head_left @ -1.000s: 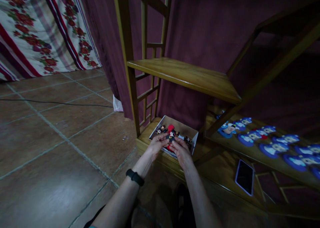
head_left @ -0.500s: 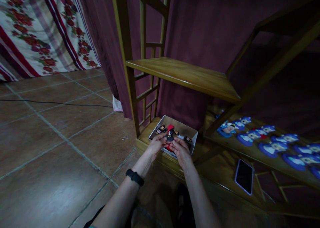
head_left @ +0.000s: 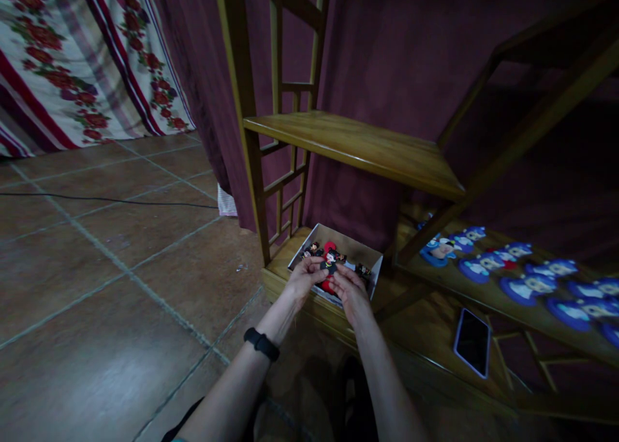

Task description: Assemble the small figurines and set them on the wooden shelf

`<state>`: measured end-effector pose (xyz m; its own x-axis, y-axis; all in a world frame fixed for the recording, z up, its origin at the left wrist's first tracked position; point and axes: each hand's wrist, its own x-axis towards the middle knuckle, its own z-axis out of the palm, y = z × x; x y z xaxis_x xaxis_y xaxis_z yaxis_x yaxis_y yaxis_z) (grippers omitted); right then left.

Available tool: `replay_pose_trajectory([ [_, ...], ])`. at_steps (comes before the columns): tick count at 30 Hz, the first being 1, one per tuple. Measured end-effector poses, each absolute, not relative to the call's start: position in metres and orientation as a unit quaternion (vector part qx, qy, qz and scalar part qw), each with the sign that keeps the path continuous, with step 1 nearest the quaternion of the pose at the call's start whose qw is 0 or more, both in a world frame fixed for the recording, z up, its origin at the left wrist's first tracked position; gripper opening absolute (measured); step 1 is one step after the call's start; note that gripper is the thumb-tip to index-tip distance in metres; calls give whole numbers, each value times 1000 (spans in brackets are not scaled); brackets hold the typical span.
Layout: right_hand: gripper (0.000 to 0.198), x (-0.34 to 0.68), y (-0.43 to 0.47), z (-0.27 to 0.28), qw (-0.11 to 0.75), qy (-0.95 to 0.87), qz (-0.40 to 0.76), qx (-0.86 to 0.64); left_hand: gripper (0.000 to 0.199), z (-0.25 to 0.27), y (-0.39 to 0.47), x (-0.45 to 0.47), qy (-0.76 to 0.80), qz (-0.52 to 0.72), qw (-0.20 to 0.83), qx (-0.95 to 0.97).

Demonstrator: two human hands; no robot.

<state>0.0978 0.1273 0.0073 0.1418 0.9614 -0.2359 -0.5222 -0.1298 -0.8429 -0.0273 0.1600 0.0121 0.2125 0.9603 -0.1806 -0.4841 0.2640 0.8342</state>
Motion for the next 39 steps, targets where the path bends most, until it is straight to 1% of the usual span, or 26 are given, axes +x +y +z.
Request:
replay_pose_trajectory([
  [8,36,98,127,8,618,-229,615,-434,44,12,159,-20,400,533,647,369],
  [22,23,100,129,11,636,-218,601,-432,46,8,157,-14,397,539,593,447],
  [28,25,97,129,11,635,-204,614,-422,55,15,153,-14,392,553,576,457],
  [35,26,103,131,6,636,-203,612,-424,63,16,152,-14,432,518,554,488],
  [39,22,108,132,6,632,-204,613,-429,56,15,152,-16,404,475,586,518],
])
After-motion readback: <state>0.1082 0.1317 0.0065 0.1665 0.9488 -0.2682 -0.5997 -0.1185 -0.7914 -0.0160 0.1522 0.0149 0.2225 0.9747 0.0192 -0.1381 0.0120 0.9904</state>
